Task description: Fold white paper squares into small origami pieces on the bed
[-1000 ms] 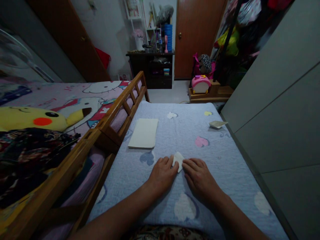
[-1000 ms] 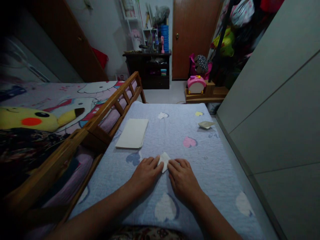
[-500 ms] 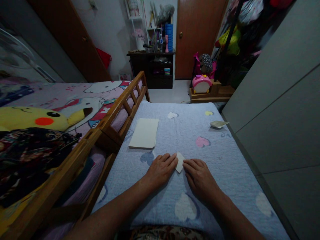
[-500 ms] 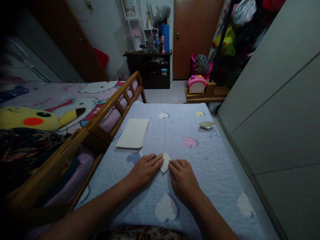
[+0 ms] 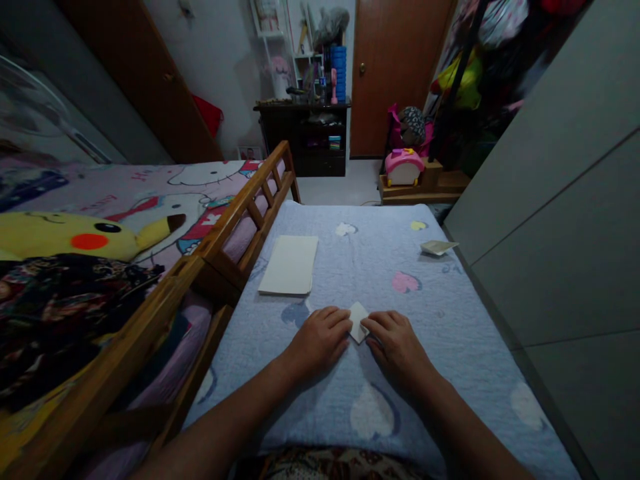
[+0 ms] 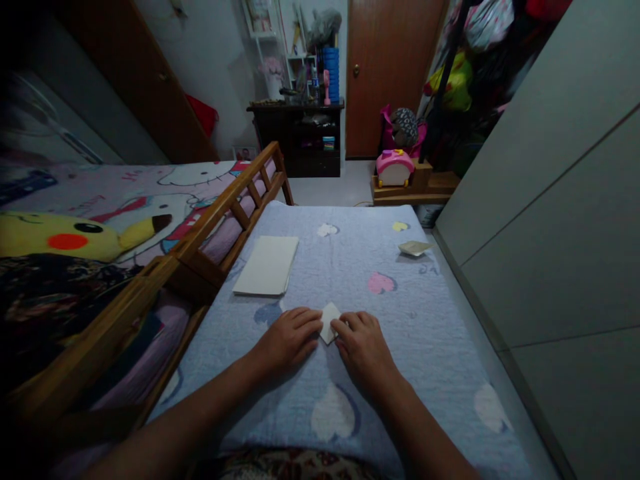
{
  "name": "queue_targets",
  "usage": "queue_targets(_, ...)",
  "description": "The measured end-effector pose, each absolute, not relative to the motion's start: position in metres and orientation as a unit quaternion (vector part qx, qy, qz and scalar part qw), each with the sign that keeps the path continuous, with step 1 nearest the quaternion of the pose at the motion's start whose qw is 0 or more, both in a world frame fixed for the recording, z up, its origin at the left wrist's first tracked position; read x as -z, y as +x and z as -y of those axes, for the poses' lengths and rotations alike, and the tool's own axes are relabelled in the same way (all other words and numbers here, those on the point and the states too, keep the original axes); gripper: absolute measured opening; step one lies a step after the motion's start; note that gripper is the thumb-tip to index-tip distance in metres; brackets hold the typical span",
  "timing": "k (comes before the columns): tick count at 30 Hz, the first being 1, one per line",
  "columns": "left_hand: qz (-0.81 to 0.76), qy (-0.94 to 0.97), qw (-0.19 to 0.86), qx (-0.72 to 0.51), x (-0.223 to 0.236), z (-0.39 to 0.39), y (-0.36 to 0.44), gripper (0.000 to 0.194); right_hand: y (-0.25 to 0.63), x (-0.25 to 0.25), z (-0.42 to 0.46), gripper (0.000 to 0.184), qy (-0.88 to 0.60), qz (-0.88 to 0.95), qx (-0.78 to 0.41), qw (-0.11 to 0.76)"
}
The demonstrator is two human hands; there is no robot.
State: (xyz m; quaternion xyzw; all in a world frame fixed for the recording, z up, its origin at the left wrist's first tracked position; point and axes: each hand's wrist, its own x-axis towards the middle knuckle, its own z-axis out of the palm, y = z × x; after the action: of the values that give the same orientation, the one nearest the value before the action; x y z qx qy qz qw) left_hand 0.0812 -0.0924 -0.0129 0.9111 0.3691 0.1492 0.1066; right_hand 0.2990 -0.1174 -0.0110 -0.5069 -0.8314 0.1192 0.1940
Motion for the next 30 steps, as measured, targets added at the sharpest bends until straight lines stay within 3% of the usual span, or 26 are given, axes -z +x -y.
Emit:
queue_targets(6,-0.365,0.905,0.135,-0.175,0.016,0.089,0.089,0.019,0.298,0.014,0.115,0.012,-0.51,0.826,-0.113,0.211)
queue_targets(17,-0.382,0.878,0.15,-0.245,0.025,0.079,0.095,0.014,0.297,0.028,0.114,0.026,-0.534,0.797,-0.111,0.26)
queue_targets(22,-0.406,0.858,0.189,-0.253,0.021,0.077,0.092,0.01,0.298,0.033,0.11,0.014,-0.552,0.776,-0.135,0.273)
queue_targets(30,-0.494,0.801,0.234,-0.245,0.018,0.076,0.089,0.009,0.289,0.029,0.101,0.016,-0.625,0.721,-0.165,0.25)
